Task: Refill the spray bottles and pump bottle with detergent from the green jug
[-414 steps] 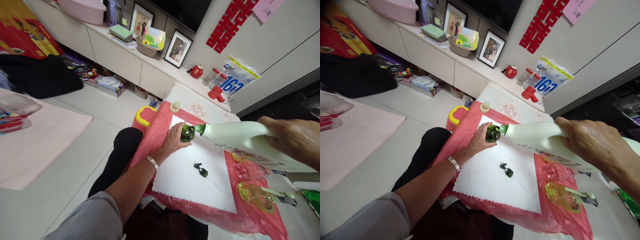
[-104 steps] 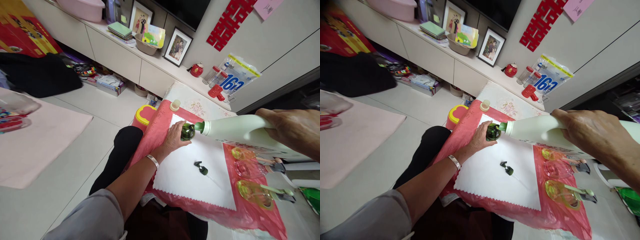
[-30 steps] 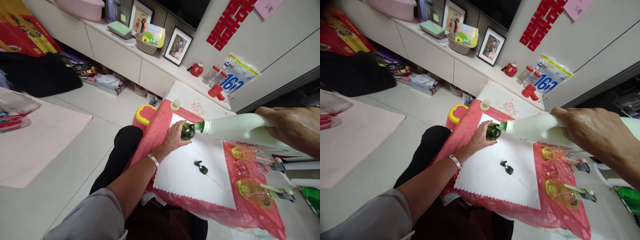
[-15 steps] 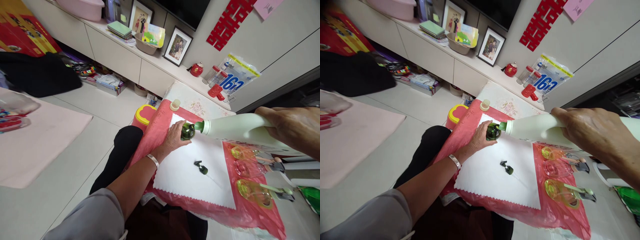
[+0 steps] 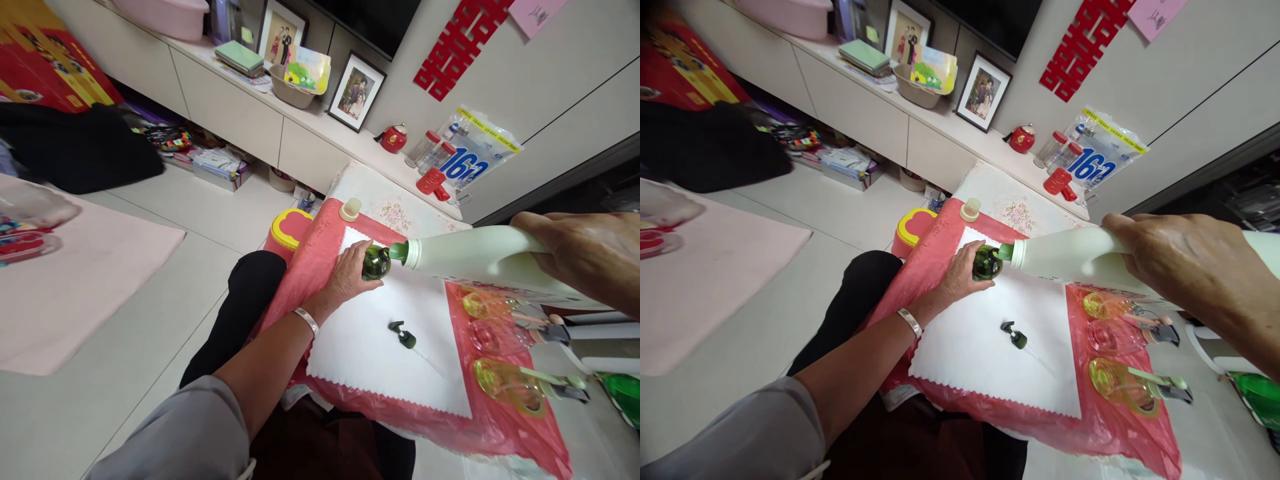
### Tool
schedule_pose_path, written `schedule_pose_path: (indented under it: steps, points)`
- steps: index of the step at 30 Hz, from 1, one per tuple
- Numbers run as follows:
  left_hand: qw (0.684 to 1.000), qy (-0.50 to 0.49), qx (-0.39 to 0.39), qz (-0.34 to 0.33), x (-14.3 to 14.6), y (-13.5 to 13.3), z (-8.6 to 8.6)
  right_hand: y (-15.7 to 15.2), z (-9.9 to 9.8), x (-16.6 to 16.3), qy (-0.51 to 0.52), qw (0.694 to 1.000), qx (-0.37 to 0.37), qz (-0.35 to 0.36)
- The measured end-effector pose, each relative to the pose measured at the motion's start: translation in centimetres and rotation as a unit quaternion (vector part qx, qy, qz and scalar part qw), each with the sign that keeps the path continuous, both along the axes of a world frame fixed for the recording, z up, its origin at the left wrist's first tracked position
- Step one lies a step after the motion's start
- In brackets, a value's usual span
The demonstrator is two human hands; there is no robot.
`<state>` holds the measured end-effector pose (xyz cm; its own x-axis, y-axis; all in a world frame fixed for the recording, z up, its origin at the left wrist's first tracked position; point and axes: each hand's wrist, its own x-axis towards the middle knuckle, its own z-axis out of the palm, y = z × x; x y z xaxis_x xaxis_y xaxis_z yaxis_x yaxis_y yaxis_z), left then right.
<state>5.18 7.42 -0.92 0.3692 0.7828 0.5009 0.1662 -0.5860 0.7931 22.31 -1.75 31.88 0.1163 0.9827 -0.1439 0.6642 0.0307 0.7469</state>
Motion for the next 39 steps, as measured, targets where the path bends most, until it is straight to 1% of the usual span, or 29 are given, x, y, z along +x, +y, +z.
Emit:
schedule_pose_path:
  steps: [4, 8, 14, 18, 29, 39]
  points:
    - [1.0, 0.001, 0.0, 0.001, -0.01, -0.02, 0.1, 0.03, 0.04, -0.1, -0.006, 1.0, -0.011, -0.004]
    - [1.0, -0.001, 0.002, 0.001, -0.05, -0.03, 0.16, 0.15, 0.03, -0.01, 0.0, 1.0, -0.004, -0.012]
    - [1.0, 0.0, 0.006, 0.006, 0.1, 0.08, -0.25, -0.1, -0.01, 0.28, 0.002, 1.0, 0.004, 0.001]
    - [1.0, 0.001, 0.005, 0.002, 0.12, 0.09, -0.2, -0.06, -0.01, 0.08, 0.005, 1.0, -0.001, 0.002]
    - [1.0, 0.001, 0.002, 0.002, -0.03, -0.04, 0.09, 0.24, 0.07, -0.64, 0.009, 1.0, -0.007, -0.027]
    - [1.0, 0.001, 0.008, 0.004, 0.08, 0.03, -0.07, 0.16, 0.13, -0.49, 0.008, 1.0, 0.004, -0.016]
